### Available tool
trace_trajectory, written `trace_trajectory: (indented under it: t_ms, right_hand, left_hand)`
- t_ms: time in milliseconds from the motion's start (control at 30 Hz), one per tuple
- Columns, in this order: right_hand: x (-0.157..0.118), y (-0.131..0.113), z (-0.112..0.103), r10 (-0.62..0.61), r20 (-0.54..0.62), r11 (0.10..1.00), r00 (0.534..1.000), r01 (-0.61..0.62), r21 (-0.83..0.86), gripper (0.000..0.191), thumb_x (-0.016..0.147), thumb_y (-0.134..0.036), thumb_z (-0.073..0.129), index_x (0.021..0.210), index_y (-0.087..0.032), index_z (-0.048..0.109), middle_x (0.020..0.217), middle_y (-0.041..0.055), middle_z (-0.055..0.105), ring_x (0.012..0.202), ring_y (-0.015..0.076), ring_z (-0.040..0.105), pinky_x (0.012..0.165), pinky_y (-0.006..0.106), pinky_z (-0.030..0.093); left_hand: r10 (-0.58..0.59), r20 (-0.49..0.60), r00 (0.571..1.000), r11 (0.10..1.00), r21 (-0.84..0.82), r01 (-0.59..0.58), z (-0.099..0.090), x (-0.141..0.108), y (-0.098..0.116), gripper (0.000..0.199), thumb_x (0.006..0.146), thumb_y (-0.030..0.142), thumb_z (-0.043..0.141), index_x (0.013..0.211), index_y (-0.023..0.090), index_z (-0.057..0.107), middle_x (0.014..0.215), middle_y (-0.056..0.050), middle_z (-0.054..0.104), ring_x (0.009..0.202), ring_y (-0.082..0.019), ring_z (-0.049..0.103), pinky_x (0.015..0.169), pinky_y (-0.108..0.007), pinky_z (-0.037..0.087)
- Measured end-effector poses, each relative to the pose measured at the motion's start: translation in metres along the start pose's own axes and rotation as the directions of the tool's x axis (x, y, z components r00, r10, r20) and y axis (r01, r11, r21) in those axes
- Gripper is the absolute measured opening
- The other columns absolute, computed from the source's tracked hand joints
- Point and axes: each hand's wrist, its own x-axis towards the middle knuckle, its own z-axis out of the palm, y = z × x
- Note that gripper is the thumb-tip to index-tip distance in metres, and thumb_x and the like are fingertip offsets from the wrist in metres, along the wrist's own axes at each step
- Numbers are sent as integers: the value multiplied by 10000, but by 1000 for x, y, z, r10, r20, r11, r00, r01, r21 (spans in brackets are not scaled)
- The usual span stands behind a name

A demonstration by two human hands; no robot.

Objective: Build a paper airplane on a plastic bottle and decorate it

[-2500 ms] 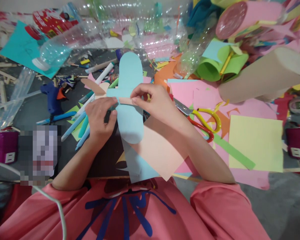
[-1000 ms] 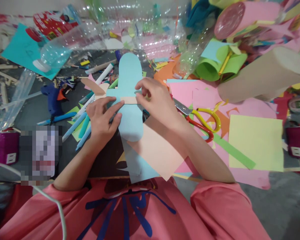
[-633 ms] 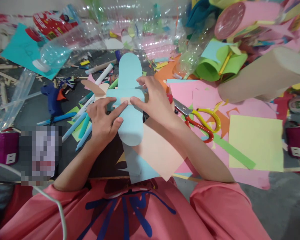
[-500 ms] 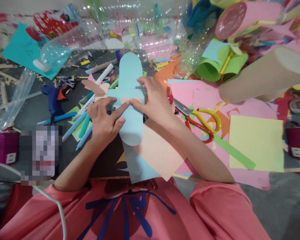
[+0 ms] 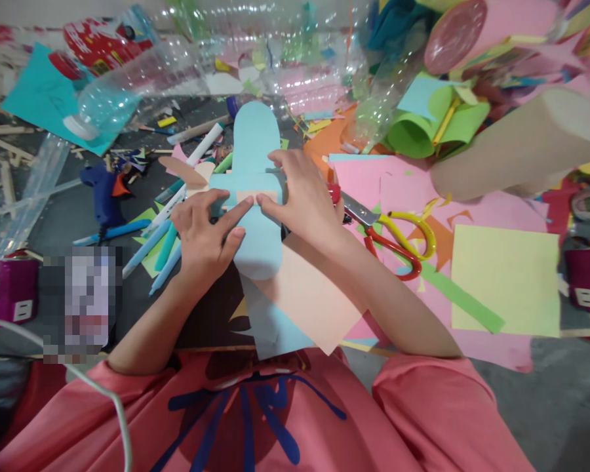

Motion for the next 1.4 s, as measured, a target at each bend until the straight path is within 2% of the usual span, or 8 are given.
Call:
trace_trajectory:
  t_ms: [233, 500, 700, 900, 1133, 1333, 1400]
  right_hand:
    - [0, -2, -6, 5, 49, 1000, 999, -6, 20, 463, 807, -268, 648, 1237, -326, 488, 1245, 69, 568, 1166, 298, 566, 1038, 587, 453]
    - [0, -2, -5, 12, 44, 1000, 999, -13, 20, 478, 817, -349, 665, 1260, -331, 487, 1263, 71, 568, 1163, 312, 563, 1050, 628, 412]
    - [0, -3, -6, 14, 54, 1000, 998, -15, 23, 471, 809, -342, 677, 1244, -333, 497, 1266, 76, 568, 1168, 318, 554, 1028, 610, 444]
    - [0, -1, -10, 10, 73, 998, 997, -14, 59, 481, 814, -284, 639, 1266, -334, 479, 1258, 72, 555, 1162, 303, 556, 1011, 595, 466]
    - [1, 2, -13, 18, 86, 997, 996, -24, 73, 525, 791, -220, 615, 1277, -351, 464, 1251, 54, 546, 1156, 286, 547, 988, 558, 493]
    - [1, 3, -8, 10, 44, 998, 999, -13, 64, 512, 792, -237, 616, 1272, -337, 470, 1213, 42, 558, 1117, 281, 555, 993, 582, 478]
    - [0, 2, -4, 13, 31, 999, 999, -15, 46, 497, 799, -263, 625, 1267, -327, 469, 1214, 51, 557, 1113, 286, 556, 989, 576, 477]
  left_hand:
    - [-22, 16, 1000, 999, -27, 23, -1, 1, -1, 528, 981, 573, 267, 1334, 370, 604, 1328, -93, 588, 1241, -315, 487, 1080, -504, 260]
    - [-33, 32, 999, 999, -37, 34, -2, 1, -2, 559, 962, 611, 281, 1346, 353, 595, 1331, -95, 590, 1259, -317, 472, 1083, -498, 266]
    - [-27, 44, 999, 999, -23, 28, -2, 1, -2, 527, 965, 585, 302, 1330, 360, 609, 1336, -97, 592, 1258, -332, 480, 1073, -514, 265]
    - [-9, 6, 1000, 1000, -8, 9, -2, 1, -1, 516, 981, 554, 284, 1319, 355, 619, 1311, -93, 609, 1232, -316, 509, 1061, -501, 293]
    - [-14, 20, 1000, 1000, -19, 14, -4, 1, -3, 544, 984, 541, 260, 1337, 310, 603, 1321, -95, 615, 1242, -312, 513, 1066, -479, 296]
    - [50, -98, 994, 993, -102, -60, -6, -1, -3, 585, 985, 517, 229, 1435, 233, 475, 1284, -111, 646, 1188, -277, 556, 1052, -440, 311]
    - [71, -80, 994, 992, -95, -78, -5, -2, -2, 594, 990, 512, 191, 1427, 232, 479, 1268, -102, 662, 1189, -264, 553, 1086, -445, 274]
